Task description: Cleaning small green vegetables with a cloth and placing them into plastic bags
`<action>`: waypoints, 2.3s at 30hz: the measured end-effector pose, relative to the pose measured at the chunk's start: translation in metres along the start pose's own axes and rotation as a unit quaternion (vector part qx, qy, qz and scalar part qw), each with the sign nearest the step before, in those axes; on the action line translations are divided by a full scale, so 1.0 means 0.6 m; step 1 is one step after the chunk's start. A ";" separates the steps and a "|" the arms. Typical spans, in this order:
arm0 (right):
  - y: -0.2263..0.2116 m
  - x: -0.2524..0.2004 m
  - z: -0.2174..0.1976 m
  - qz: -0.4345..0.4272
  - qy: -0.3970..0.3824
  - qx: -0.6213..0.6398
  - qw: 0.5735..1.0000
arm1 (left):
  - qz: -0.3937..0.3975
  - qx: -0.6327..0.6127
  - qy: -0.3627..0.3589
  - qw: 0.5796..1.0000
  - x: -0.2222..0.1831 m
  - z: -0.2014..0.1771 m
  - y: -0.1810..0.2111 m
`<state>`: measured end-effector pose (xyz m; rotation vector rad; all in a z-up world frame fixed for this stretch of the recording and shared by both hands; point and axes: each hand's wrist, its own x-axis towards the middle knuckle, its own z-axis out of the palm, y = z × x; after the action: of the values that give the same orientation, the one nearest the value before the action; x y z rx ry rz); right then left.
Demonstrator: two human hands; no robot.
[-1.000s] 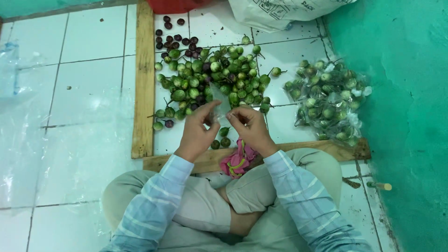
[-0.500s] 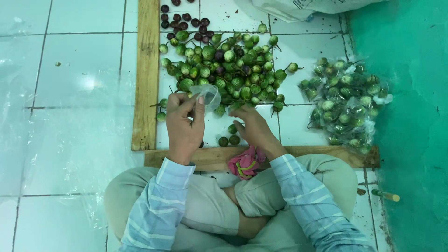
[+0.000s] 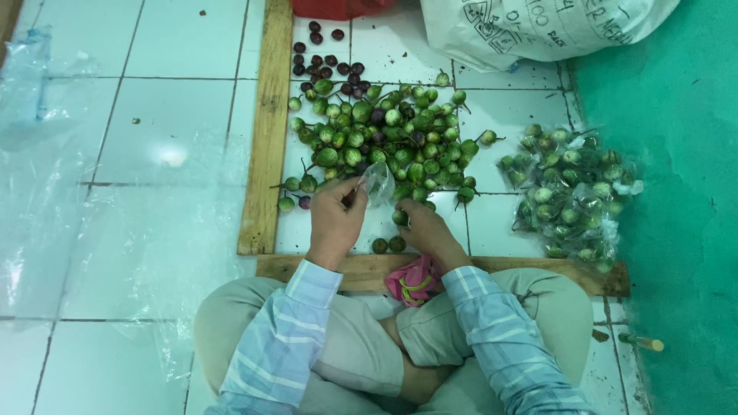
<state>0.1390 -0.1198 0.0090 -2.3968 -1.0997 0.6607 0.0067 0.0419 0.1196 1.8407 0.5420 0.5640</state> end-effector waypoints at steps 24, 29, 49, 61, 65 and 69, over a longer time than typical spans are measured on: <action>-0.149 -0.147 -0.155 -0.139 0.344 0.070 0.926 | 0.206 0.052 -0.015 0.977 -0.049 0.074 0.017; -0.116 -0.129 -0.136 -0.114 0.270 0.064 0.954 | 0.166 0.001 -0.018 0.986 -0.052 0.086 -0.001; -0.091 -0.113 -0.120 -0.167 0.192 0.292 0.922 | 0.110 -0.065 -0.037 0.991 -0.035 0.066 -0.002; -0.063 -0.097 -0.083 -0.050 0.096 0.427 0.898 | 0.169 -0.074 -0.081 0.979 -0.038 0.065 0.004; -0.076 -0.104 -0.100 -0.029 0.161 0.404 0.900 | 0.192 -0.038 -0.072 0.978 -0.035 0.069 -0.005; -0.079 -0.100 -0.091 -0.044 0.171 0.417 0.892 | 0.181 -0.049 -0.061 0.980 -0.039 0.075 -0.010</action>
<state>0.1086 -0.1477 0.0931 -1.6157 -0.5866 0.5052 0.0156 -0.0032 0.0973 1.8754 0.0921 0.7011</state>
